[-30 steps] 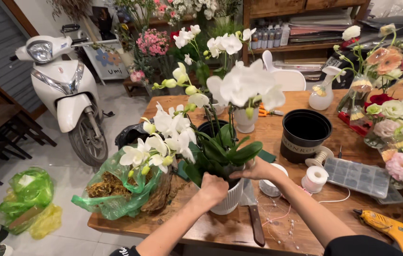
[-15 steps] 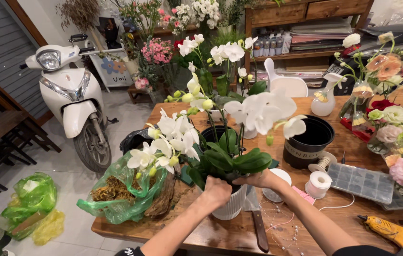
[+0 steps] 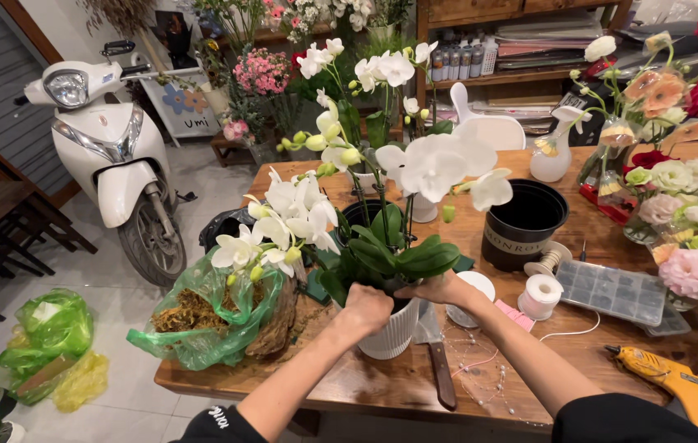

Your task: The person arranges white orchid plants into a white ribbed pot on a wooden table. They adjust the position of the orchid stems and leaves, then insert green floral foam pieces into the pot to secure the plants.

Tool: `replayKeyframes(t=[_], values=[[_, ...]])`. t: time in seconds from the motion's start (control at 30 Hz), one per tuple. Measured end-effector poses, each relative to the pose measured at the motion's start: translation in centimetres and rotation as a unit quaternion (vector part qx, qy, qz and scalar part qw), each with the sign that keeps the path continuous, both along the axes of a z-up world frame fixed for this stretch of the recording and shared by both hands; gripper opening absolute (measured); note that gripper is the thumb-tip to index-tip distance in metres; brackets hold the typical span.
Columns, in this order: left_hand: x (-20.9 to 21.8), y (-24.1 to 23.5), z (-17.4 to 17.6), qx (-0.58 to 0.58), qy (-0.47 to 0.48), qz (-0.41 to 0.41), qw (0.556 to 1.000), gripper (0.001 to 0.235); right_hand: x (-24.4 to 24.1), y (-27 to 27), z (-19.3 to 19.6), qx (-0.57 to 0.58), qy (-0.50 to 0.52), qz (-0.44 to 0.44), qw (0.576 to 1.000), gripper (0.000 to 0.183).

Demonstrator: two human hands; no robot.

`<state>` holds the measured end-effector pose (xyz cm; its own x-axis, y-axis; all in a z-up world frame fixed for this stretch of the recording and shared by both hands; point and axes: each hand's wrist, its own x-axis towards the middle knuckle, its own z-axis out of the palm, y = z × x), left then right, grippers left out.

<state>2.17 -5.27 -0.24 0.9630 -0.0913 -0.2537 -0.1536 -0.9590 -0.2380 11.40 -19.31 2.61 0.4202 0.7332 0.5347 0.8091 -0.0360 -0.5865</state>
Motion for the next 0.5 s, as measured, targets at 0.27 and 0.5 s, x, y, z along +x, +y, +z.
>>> replayKeyframes(t=[0.27,0.5], values=[[-7.5,-1.3,4.0,-0.239,-0.142,-0.047,0.959,0.035,0.6,-0.4,-0.9,-0.077,0.192,0.070,0.976,0.041],[-12.8,-1.0,-1.3,-0.577,-0.501,0.189,0.616,0.023,-1.8,-1.6,-2.1,-0.013,0.241,-0.003,0.971,0.047]])
